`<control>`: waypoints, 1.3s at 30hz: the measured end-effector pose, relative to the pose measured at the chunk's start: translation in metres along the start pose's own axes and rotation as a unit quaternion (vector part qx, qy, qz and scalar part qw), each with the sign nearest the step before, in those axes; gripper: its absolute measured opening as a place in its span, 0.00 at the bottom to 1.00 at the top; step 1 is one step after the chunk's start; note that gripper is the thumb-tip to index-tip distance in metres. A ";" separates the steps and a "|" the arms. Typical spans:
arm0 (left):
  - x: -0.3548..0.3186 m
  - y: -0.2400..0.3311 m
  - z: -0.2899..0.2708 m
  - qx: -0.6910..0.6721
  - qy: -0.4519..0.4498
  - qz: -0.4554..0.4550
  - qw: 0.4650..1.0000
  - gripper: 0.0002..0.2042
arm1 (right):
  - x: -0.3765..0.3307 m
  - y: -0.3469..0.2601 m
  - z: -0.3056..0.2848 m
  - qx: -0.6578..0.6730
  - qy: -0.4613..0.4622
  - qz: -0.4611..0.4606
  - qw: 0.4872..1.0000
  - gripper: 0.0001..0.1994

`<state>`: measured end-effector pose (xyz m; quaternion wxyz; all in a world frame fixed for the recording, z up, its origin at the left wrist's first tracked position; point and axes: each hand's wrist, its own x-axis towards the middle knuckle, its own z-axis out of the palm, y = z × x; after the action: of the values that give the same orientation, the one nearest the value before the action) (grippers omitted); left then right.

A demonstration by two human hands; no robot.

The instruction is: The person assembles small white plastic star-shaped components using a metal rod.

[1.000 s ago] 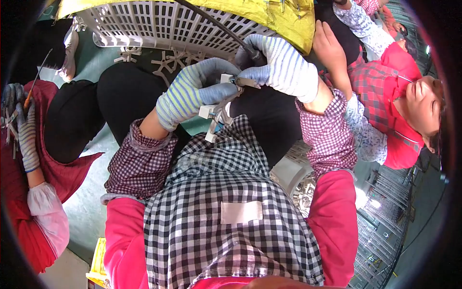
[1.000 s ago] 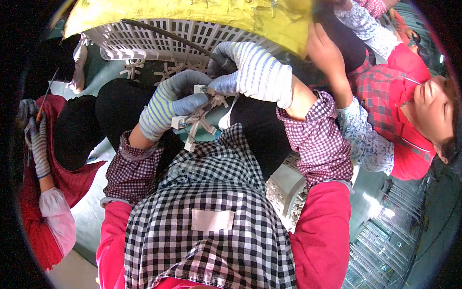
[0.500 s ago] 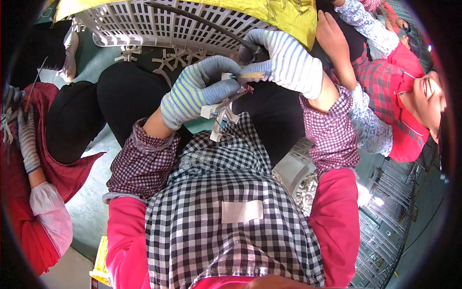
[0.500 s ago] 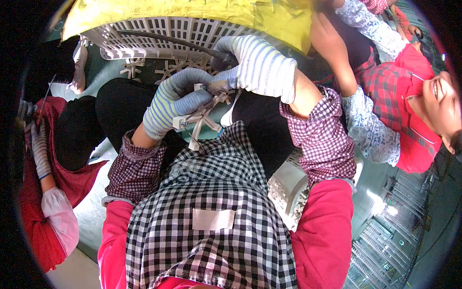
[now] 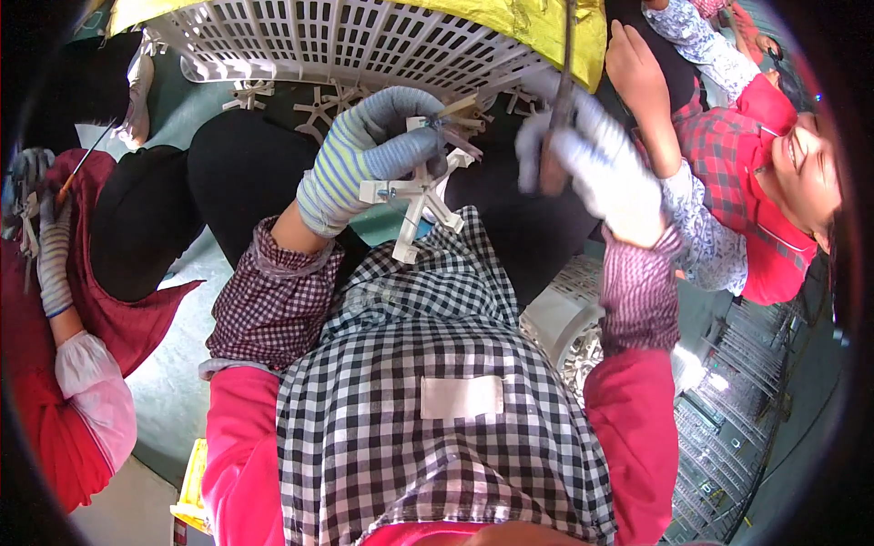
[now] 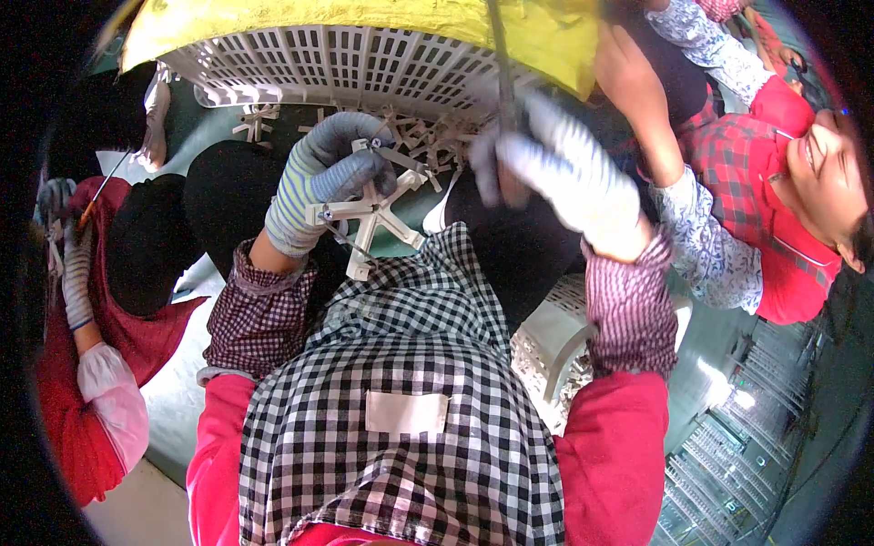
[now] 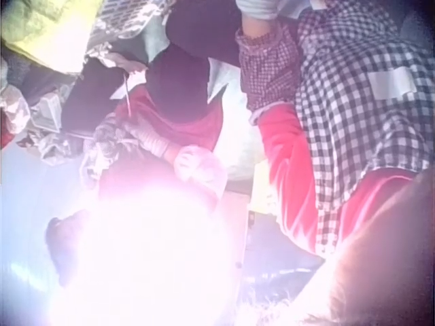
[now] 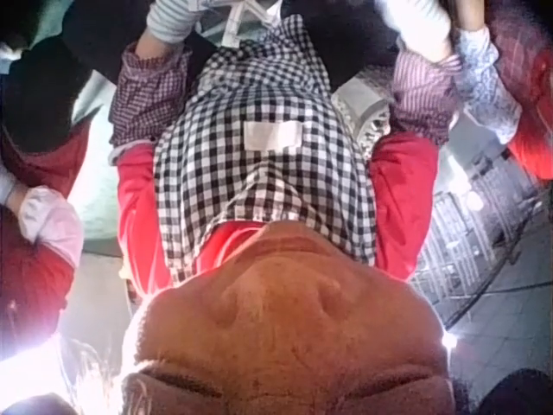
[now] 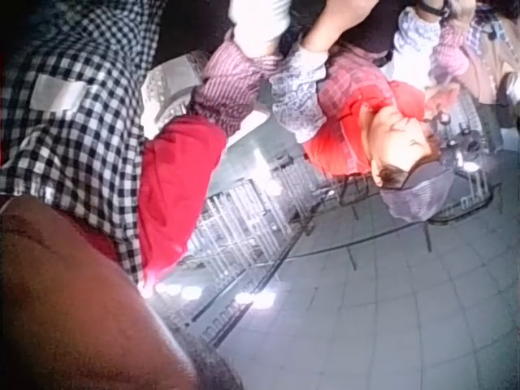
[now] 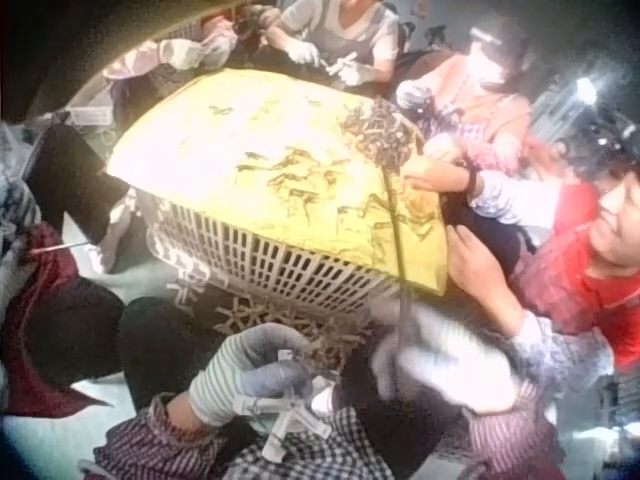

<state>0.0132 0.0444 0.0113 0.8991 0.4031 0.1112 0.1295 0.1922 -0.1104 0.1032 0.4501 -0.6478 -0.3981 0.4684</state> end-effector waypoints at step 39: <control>-0.008 -0.016 -0.004 0.038 -0.034 -0.013 0.999 0.10 | -0.102 -0.074 -0.012 -0.571 0.069 -0.058 0.816 0.18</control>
<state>0.0069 0.0346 -0.0031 0.8880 0.4396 0.0909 0.0995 0.1722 -0.1882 0.2014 0.0518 -0.7948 -0.5988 0.0839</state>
